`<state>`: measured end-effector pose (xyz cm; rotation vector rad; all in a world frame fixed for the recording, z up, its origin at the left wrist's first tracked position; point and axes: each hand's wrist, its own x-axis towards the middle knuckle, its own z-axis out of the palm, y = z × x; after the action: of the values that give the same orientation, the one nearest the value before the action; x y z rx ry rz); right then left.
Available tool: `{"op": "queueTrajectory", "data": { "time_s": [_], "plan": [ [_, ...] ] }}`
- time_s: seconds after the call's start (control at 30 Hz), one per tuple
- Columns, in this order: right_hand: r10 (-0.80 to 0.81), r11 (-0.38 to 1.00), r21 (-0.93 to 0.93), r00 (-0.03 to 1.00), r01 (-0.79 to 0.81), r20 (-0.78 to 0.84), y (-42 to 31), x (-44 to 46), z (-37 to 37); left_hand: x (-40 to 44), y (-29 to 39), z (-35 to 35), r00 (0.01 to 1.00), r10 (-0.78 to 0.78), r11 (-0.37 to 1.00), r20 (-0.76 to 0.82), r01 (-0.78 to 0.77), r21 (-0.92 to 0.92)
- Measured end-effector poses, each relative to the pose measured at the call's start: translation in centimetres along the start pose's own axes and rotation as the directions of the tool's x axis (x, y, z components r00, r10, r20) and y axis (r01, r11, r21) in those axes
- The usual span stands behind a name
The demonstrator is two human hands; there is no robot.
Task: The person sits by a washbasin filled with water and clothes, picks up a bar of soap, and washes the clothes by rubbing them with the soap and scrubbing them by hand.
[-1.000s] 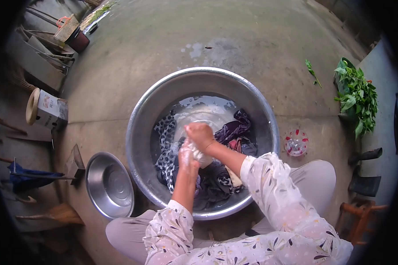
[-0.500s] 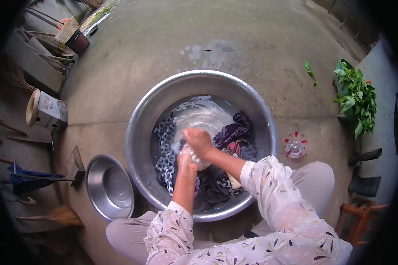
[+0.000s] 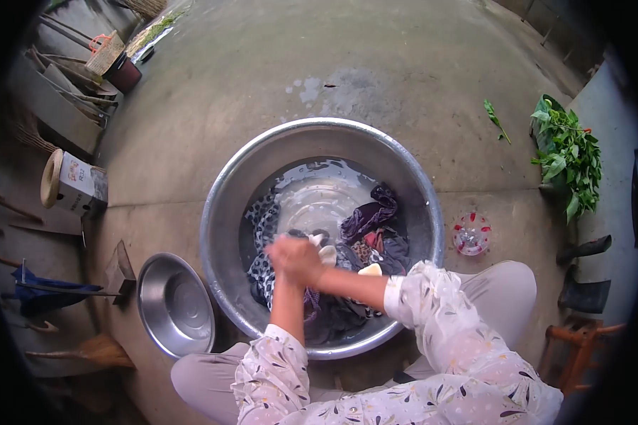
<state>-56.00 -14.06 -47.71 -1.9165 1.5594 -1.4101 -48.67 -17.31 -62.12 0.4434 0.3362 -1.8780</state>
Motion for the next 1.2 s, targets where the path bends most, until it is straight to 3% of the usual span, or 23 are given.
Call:
{"op": "queueTrajectory", "data": {
  "time_s": [0.1, 0.13, 0.2, 0.27, 0.3, 0.33, 0.37, 0.4, 0.47, 0.5, 0.6, 0.63, 0.67, 0.7, 0.73, 0.8, 0.87, 0.9, 0.93, 1.03, 1.07, 1.13, 1.2],
  "plan": [
    [-0.024, 1.0, -0.007, 0.996, 0.025, 0.083, -1.8, -0.4, 0.3, -3.1, -1.5, 4.8, 0.985, 0.031, 0.937, -0.171, 0.031, 0.348],
    [-0.029, 0.998, -0.052, 0.999, 0.031, 0.043, 0.2, 0.3, 0.3, -4.1, -2.1, 6.7, 0.974, 0.054, 0.889, -0.22, 0.053, 0.454],
    [0.045, 0.93, -0.368, 0.992, 0.002, 0.117, 6.2, 1.3, 0.4, -5.0, -3.3, 8.9, 0.948, 0.116, 0.759, -0.298, 0.108, 0.642],
    [0.15, 0.933, -0.343, 0.985, -0.113, 0.082, 7.5, 1.2, -0.2, -3.3, -3.9, 6.6, 0.972, 0.042, 0.775, -0.232, 0.115, 0.621],
    [0.2, 0.928, -0.333, 0.977, -0.167, 0.068, 7.8, 1.2, -0.5, -2.7, -3.5, 5.7, 0.949, 0.079, 0.808, -0.306, 0.119, 0.577],
    [0.154, 0.959, -0.249, 0.986, -0.133, 0.065, 6.7, 1.0, -0.7, -4.5, -3.6, 8.6, 0.935, 0.145, 0.762, -0.325, 0.104, 0.639],
    [0.106, 0.983, -0.159, 0.993, -0.095, 0.058, 3.9, 0.8, -0.8, -3.4, -2.6, 6.3, 0.996, -0.021, 0.86, 0.09, -0.027, 0.51],
    [0.061, 0.996, -0.062, 0.997, -0.058, 0.045, 1.2, 0.5, -0.6, -1.2, -0.2, 1.2, 0.856, -0.107, 0.94, 0.506, -0.078, 0.331],
    [-0.115, 0.992, -0.043, 0.993, 0.117, 0.039, -2.7, -0.1, -0.8, 2.3, 5.4, -5.9, 0.932, -0.254, 0.843, 0.259, 0.082, 0.531],
    [-0.113, 0.992, -0.047, 0.992, 0.115, 0.059, -2.4, -0.2, -0.5, 1.4, 4.1, -4.6, 0.973, -0.18, 0.853, 0.141, 0.083, 0.515],
    [0.111, 0.94, -0.339, 0.979, -0.047, 0.17, 3.5, 1.4, -0.5, -2.7, -1.7, 4.1, 0.975, 0.046, 0.885, -0.215, 0.06, 0.461],
    [0.183, 0.945, -0.292, 0.977, -0.144, 0.108, 5.2, 1.7, -0.8, -5.0, -3.3, 9.0, 0.956, 0.062, 0.681, -0.287, 0.17, 0.712],
    [0.258, 0.941, -0.237, 0.965, -0.24, 0.05, 6.6, 1.9, -1.2, -4.7, -4.2, 9.4, 0.957, 0.047, 0.743, -0.285, 0.157, 0.65],
    [0.337, 0.926, -0.177, 0.941, -0.333, -0.006, 7.3, 1.8, -1.4, -4.9, -4.1, 9.7, 0.935, 0.142, 0.664, -0.326, 0.154, 0.731],
    [0.271, 0.95, -0.162, 0.963, -0.266, 0.005, 6.4, 1.7, -1.5, -5.0, -4.0, 10.0, 0.901, 0.236, 0.576, -0.363, 0.171, 0.8],
    [0.128, 0.985, -0.123, 0.991, -0.123, 0.031, 2.0, 1.0, -1.0, -4.1, -1.9, 8.1, 0.954, 0.129, 0.712, -0.27, 0.1, 0.695],
    [-0.11, 0.994, 0.011, 0.994, 0.11, -0.008, -2.3, 0.0, -0.3, -3.0, 0.6, 4.5, 0.999, -0.037, 0.868, 0.028, 0.019, 0.497],
    [-0.248, 0.964, -0.106, 0.969, 0.246, -0.007, -3.2, -0.1, -0.4, -2.8, 1.0, 3.4, 0.99, -0.074, 0.894, 0.116, 0.015, 0.447],
    [-0.179, 0.977, -0.115, 0.984, 0.178, 0.003, -2.5, -0.1, -0.3, -3.0, 0.7, 3.5, 0.992, -0.065, 0.891, 0.105, 0.011, 0.454],
    [0.03, 0.974, -0.228, 0.998, -0.017, 0.051, 2.5, 2.5, -1.5, -4.6, -2.5, 7.9, 0.964, 0.066, 0.75, -0.256, 0.121, 0.651],
    [0.167, 0.962, -0.218, 0.986, -0.164, -0.003, 4.6, 3.3, -1.8, -4.4, -3.5, 8.8, 0.963, 0.019, 0.739, -0.269, 0.167, 0.653],
    [0.271, 0.944, -0.182, 0.961, -0.275, -0.051, 5.7, 2.7, -2.0, -5.3, -4.6, 10.5, 0.93, 0.162, 0.691, -0.328, 0.13, 0.711],
    [-0.004, 0.975, -0.22, 1.0, 0.009, 0.022, 2.7, 2.1, -1.4, -4.2, -2.6, 8.3, 0.966, 0.134, 0.77, -0.223, 0.04, 0.637]
  ]
}}
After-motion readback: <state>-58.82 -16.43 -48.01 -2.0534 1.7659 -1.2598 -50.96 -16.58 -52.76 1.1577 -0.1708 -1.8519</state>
